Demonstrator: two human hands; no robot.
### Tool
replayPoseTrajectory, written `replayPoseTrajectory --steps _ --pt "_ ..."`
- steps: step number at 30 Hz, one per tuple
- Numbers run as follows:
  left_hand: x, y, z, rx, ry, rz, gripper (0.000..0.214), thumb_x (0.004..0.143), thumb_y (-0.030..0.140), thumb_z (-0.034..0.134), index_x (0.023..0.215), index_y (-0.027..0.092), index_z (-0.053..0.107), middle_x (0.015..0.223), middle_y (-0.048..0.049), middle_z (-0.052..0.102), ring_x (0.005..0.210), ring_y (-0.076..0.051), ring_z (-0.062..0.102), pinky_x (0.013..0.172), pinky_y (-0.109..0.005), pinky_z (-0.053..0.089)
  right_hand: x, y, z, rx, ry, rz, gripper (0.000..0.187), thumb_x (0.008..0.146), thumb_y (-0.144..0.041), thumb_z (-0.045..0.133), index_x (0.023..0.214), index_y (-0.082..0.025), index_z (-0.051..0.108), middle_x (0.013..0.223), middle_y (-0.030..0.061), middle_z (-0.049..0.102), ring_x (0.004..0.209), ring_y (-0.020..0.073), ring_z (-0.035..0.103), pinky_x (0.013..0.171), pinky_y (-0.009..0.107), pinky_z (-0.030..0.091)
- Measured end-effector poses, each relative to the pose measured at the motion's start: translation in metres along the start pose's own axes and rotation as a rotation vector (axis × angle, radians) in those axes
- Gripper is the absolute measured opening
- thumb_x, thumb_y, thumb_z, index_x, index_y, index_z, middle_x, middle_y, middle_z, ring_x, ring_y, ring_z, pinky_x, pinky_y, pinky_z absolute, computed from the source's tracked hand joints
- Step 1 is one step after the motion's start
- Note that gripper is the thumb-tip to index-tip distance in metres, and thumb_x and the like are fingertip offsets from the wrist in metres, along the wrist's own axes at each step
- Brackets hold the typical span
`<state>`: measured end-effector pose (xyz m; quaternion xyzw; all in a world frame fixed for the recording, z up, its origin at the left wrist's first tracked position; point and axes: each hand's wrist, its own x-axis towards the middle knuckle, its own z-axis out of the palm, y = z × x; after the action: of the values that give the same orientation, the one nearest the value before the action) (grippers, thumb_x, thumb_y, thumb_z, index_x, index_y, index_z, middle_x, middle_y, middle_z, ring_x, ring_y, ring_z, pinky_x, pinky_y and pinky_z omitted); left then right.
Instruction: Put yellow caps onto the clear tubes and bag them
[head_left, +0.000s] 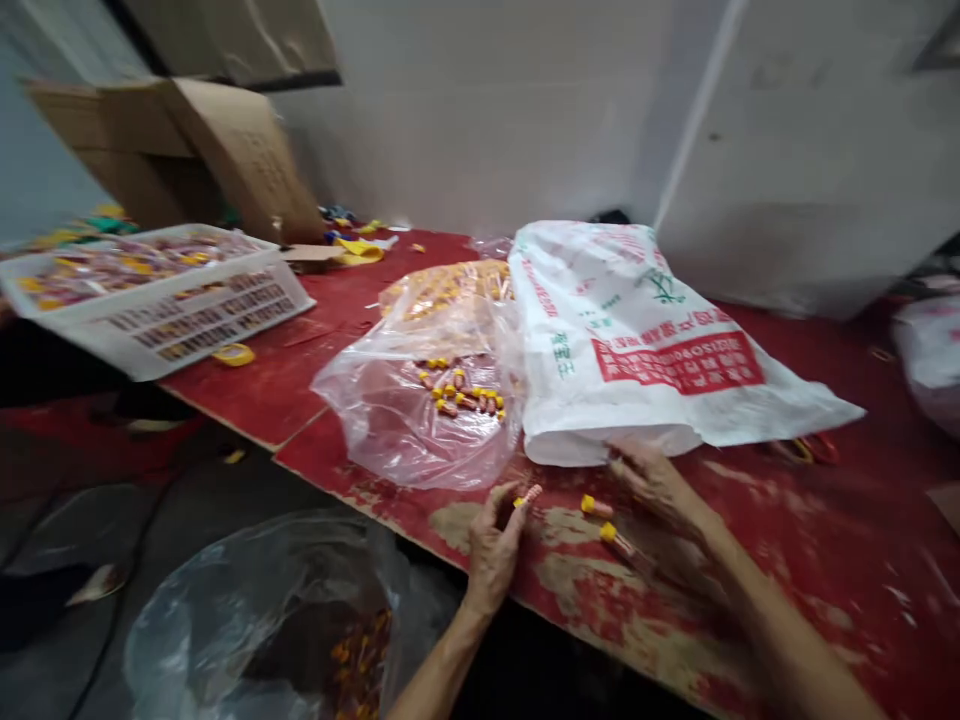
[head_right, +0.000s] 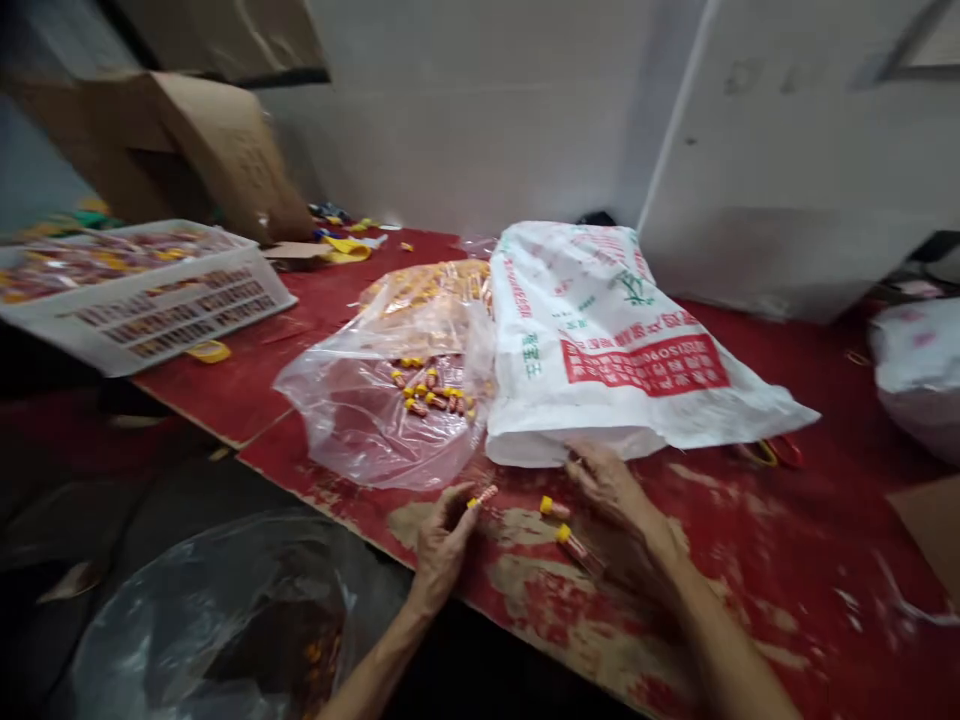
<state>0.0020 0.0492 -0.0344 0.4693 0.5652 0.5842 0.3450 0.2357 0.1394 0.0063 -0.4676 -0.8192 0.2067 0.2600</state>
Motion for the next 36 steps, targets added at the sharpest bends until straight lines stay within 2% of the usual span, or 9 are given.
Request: replayPoseTrajectory --steps 4,7,13,19,22,25,28,32,36 --pt "-0.005 0.022 0.015 -0.126 -0.221 -0.072 0.025 0.076 0.039 0.066 0.087 0.017 0.067 0.079 -0.0018 0.065 0.068 -0.013 0.061 0.061 -0.023 0.052 -0.048 -0.033 0.001 0.166 -0.156 -0.052 0.029 0.094 -0.033 0.043 0.118 -0.024 0.058 0.106 0.0058 0.061 0.095 0.0168 0.059 0.083 0.028 0.048" --pt "-0.013 0.036 0.026 -0.086 -0.360 0.031 0.019 0.077 0.036 0.065 0.083 0.019 0.072 0.084 -0.0050 0.069 0.080 -0.017 0.064 0.075 -0.027 0.053 -0.063 -0.048 0.005 0.140 -0.142 -0.096 0.031 0.095 -0.032 0.042 0.122 -0.025 0.056 0.111 0.0070 0.061 0.103 0.0187 0.057 0.090 0.033 0.046" --pt "-0.045 0.033 0.035 -0.023 -0.251 -0.055 0.035 0.086 0.032 0.052 0.118 0.022 0.062 0.117 -0.0076 0.066 0.108 -0.022 0.062 0.094 -0.035 0.048 -0.077 -0.059 0.032 0.099 -0.012 -0.137 0.031 0.095 -0.025 0.038 0.120 -0.021 0.055 0.115 0.0097 0.060 0.108 0.0220 0.055 0.090 0.038 0.048" --pt "-0.058 0.042 0.031 0.045 -0.358 -0.033 0.039 0.089 0.025 0.044 0.125 0.020 0.057 0.119 -0.0081 0.065 0.107 -0.020 0.062 0.093 -0.032 0.049 -0.084 -0.076 0.067 0.170 0.209 0.013 0.031 0.093 -0.029 0.038 0.112 -0.020 0.061 0.099 0.0099 0.065 0.091 0.0224 0.062 0.080 0.038 0.052" --pt "-0.033 0.048 0.024 0.144 -0.400 0.087 0.036 0.086 0.024 0.048 0.119 0.018 0.062 0.111 -0.0076 0.069 0.102 -0.020 0.064 0.090 -0.030 0.050 -0.082 -0.068 0.057 0.315 0.191 0.150 0.033 0.092 -0.040 0.042 0.106 -0.020 0.063 0.100 0.0082 0.066 0.094 0.0213 0.062 0.082 0.033 0.052" --pt "0.020 0.046 0.003 0.443 -0.108 0.211 0.030 0.088 0.025 0.045 0.109 0.017 0.065 0.102 -0.0079 0.071 0.095 -0.019 0.065 0.084 -0.030 0.051 -0.083 -0.030 0.026 0.320 0.289 0.376 0.042 0.088 -0.052 0.043 0.107 -0.020 0.062 0.103 0.0077 0.067 0.093 0.0227 0.063 0.081 0.033 0.052" --pt "0.088 0.034 -0.032 0.806 0.139 0.232 0.028 0.087 0.016 0.039 0.098 0.015 0.065 0.095 -0.0114 0.068 0.091 -0.023 0.061 0.081 -0.034 0.048 -0.087 0.035 -0.004 -0.036 0.435 0.527 0.052 0.080 -0.059 0.041 0.107 -0.019 0.062 0.114 0.0117 0.063 0.101 0.0312 0.059 0.084 0.044 0.049" --pt "0.159 0.010 -0.075 0.874 0.074 0.242 0.030 0.077 0.004 0.041 0.091 0.016 0.065 0.109 -0.0156 0.064 0.104 -0.030 0.053 0.090 -0.045 0.041 -0.097 0.096 -0.023 -0.382 0.359 0.447 0.049 0.084 -0.048 0.030 0.106 -0.019 0.062 0.111 0.0143 0.062 0.099 0.0315 0.058 0.083 0.047 0.046" --pt "0.189 -0.012 -0.088 0.897 -0.057 0.273 0.021 0.074 0.008 0.044 0.077 0.018 0.063 0.102 -0.0167 0.066 0.104 -0.033 0.052 0.088 -0.048 0.040 -0.080 0.085 -0.015 -0.651 0.351 0.328 0.038 0.088 -0.033 0.031 0.105 -0.018 0.062 0.108 0.0147 0.062 0.097 0.0313 0.054 0.085 0.051 0.042"
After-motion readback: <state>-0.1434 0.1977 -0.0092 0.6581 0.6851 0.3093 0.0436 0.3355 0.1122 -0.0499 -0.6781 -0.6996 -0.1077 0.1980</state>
